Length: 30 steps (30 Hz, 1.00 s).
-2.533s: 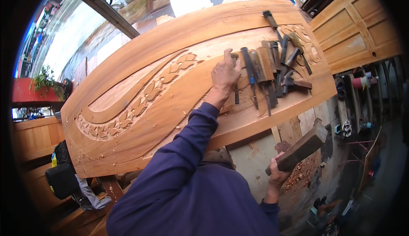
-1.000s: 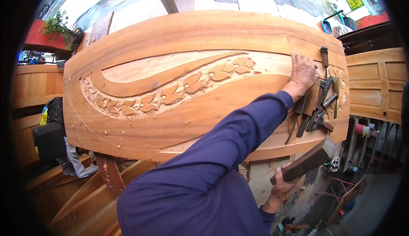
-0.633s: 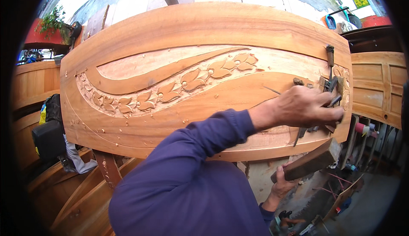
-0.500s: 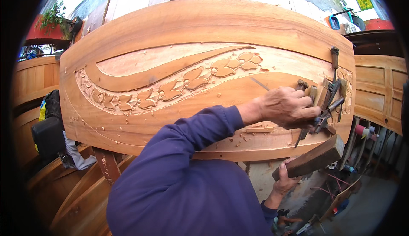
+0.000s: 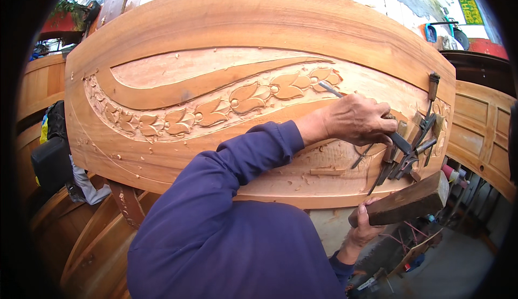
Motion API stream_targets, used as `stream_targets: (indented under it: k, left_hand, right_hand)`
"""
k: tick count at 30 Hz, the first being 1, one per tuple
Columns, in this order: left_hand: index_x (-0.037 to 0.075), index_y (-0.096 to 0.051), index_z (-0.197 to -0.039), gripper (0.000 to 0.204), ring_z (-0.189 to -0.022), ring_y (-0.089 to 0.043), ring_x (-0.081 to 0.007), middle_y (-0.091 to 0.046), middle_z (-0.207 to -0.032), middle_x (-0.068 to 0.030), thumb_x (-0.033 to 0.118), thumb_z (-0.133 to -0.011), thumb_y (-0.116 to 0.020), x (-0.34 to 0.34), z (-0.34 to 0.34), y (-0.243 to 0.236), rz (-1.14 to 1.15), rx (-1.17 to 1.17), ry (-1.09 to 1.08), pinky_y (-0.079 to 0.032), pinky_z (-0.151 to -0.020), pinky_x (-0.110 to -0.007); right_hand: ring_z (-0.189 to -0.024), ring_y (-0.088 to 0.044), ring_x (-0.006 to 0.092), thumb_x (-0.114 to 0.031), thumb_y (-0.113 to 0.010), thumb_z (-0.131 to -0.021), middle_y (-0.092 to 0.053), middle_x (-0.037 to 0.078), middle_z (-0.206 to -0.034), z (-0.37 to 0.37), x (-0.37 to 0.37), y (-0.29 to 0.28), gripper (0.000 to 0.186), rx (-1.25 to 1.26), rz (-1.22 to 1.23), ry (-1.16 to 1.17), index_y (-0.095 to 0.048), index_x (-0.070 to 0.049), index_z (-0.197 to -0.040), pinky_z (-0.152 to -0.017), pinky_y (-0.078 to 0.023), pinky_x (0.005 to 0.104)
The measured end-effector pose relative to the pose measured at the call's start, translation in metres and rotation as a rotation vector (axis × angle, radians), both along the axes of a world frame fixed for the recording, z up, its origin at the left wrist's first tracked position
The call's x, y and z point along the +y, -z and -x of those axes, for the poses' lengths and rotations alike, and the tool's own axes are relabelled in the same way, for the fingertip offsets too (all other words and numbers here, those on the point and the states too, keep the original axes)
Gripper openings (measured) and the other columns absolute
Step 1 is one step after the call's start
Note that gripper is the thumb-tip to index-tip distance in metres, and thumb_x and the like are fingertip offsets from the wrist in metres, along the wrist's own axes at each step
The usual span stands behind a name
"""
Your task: The person carves decorative floral patterns into a large wooden panel using a chisel and a wooden mallet. The person strikes the chisel with the mallet to remove wood shavings and defines the details of the design.
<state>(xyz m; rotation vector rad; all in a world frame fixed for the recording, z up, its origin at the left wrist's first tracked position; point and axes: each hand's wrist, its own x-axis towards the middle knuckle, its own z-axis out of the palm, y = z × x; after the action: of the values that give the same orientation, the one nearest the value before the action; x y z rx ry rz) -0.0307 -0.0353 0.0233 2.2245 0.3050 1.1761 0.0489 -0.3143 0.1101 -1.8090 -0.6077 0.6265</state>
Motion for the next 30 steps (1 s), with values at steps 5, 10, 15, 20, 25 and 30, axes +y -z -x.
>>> stream_targets:
  k: [5, 10, 15, 20, 25, 30]
  left_hand:
    - [0.018, -0.062, -0.098, 0.036, -0.054, -0.06, -0.0255, -0.05, -0.066, -0.0042, 0.054, -0.095, -0.068, 0.01, 0.001, 0.011, 0.007, 0.057, -0.027, -0.045, -0.048, -0.04]
    - [0.018, -0.064, -0.096, 0.037, -0.055, -0.061, -0.0264, -0.051, -0.065, -0.0042, 0.054, -0.097, -0.065, 0.014, 0.0, 0.018, 0.034, 0.037, -0.05, -0.045, -0.048, -0.041]
    - [0.017, -0.065, -0.093, 0.035, -0.058, -0.063, -0.0258, -0.054, -0.067, -0.0047, 0.051, -0.095, -0.071, 0.016, 0.004, 0.013, 0.066, 0.014, -0.065, -0.047, -0.05, -0.039]
    - [0.013, -0.069, -0.094, 0.034, -0.065, -0.067, -0.0243, -0.066, -0.076, -0.0048, 0.045, -0.089, -0.079, 0.017, 0.001, 0.008, 0.195, -0.149, -0.16, -0.05, -0.055, -0.036]
    - [0.011, -0.07, -0.09, 0.039, -0.07, -0.07, -0.0274, -0.069, -0.079, -0.0063, 0.049, -0.089, -0.077, 0.018, -0.001, 0.005, 0.259, -0.185, -0.213, -0.053, -0.058, -0.038]
    - [0.01, -0.071, -0.089, 0.038, -0.071, -0.071, -0.027, -0.07, -0.081, -0.0077, 0.047, -0.088, -0.078, 0.02, -0.001, 0.001, 0.304, -0.231, -0.237, -0.054, -0.059, -0.037]
  right_hand:
    - [-0.088, -0.057, 0.0173, -0.007, -0.074, -0.081, -0.058, 0.009, -0.099, -0.002, 0.01, 0.0, 0.084, -0.033, 0.036, -0.048, -0.034, 0.006, -0.154, -0.087, -0.049, 0.0319]
    - [-0.086, -0.057, 0.0174, -0.008, -0.074, -0.08, -0.058, 0.009, -0.1, -0.006, 0.018, 0.001, 0.084, -0.022, 0.031, -0.079, -0.035, 0.006, -0.153, -0.085, -0.05, 0.032]
    - [-0.087, -0.06, 0.0182, -0.007, -0.073, -0.082, -0.059, 0.009, -0.103, -0.02, 0.019, 0.001, 0.067, -0.107, 0.074, -0.16, -0.046, 0.005, -0.142, -0.082, -0.053, 0.0335]
    - [-0.093, -0.063, 0.02, -0.001, -0.071, -0.085, -0.062, 0.011, -0.11, -0.041, 0.056, -0.013, 0.055, -0.249, -0.068, -0.102, -0.051, 0.003, -0.135, -0.085, -0.055, 0.0344]
    - [-0.1, -0.063, 0.018, 0.007, -0.07, -0.084, -0.059, 0.012, -0.123, -0.067, 0.082, 0.013, 0.075, -0.512, 0.12, -0.115, -0.042, 0.001, -0.154, -0.091, -0.053, 0.0313]
    - [-0.098, -0.064, 0.0185, -0.002, -0.076, -0.084, -0.064, 0.011, -0.119, -0.079, 0.098, 0.005, 0.069, -0.589, 0.069, -0.039, -0.046, 0.002, -0.147, -0.096, -0.052, 0.0334]
